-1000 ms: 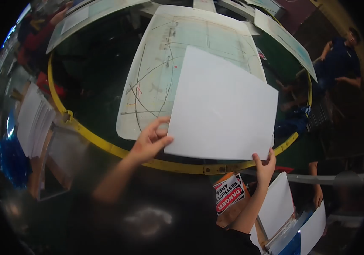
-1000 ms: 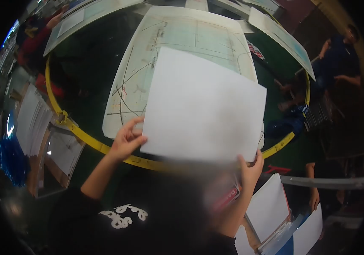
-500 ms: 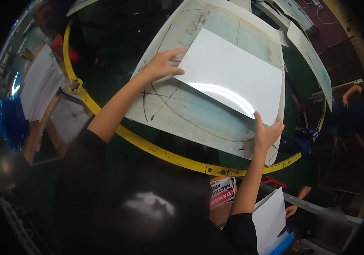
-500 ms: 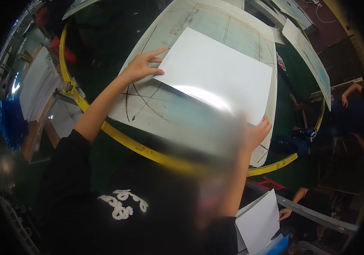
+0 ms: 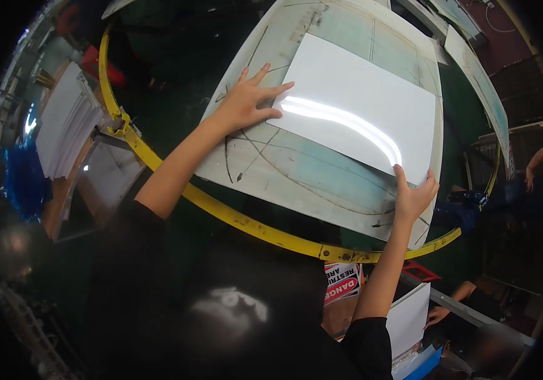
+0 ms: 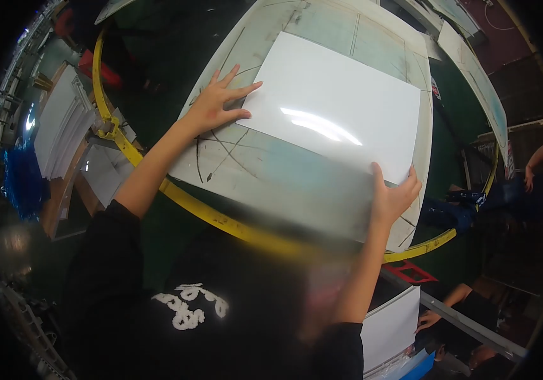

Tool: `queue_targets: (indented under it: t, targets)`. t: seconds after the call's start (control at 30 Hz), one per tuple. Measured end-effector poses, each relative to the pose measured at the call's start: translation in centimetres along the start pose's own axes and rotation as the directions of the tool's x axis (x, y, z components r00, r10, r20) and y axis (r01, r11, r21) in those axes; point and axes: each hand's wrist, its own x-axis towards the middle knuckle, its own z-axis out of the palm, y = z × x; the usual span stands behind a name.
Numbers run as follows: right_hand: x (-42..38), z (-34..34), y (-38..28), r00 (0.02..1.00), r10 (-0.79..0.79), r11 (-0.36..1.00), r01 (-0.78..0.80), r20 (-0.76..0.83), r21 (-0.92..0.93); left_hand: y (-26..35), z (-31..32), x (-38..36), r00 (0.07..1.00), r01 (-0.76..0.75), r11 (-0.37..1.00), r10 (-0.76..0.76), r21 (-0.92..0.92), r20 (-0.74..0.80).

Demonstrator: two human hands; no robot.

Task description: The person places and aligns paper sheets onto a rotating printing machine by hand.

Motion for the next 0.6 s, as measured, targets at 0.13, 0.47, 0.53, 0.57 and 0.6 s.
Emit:
queue_targets:
  t: [0.13, 0.47, 0.53, 0.57, 0.6]
  targets:
    - [-0.1, 0.1, 0.1, 1.0, -0.003, 1.0, 0.003, 0.003, 0.001, -0.1, 0.0, -0.1, 1.0, -0.01, 0.999, 0.01, 0.05, 0.001]
    - [-0.1, 0.9, 0.9, 0.999, -0.031, 0.999, 0.031, -0.011, -0.029, 0.8, 1.0, -0.7, 0.986, 0.11, 0.98, -0.086, 0.167, -0.144]
    - [-0.1, 1.1, 1.3, 1.0, -0.023, 0.998, 0.024, 0.005, -0.057, 1.0, 1.0, -0.8, 0.975, 0.16, 0.961, -0.118, 0.226, -0.186]
    - [-0.2, 1.3, 1.3, 1.0, -0.02, 0.997, 0.021, 0.014, -0.07, 1.0, 0.9, -0.8, 0.978, 0.172, 0.958, -0.138, 0.231, -0.154]
    - [-0.2, 1.3, 1.3, 1.0, -0.014, 0.997, 0.015, 0.016, -0.069, 1.1, 0.7, -0.8, 0.98, 0.184, 0.954, -0.159, 0.236, -0.123]
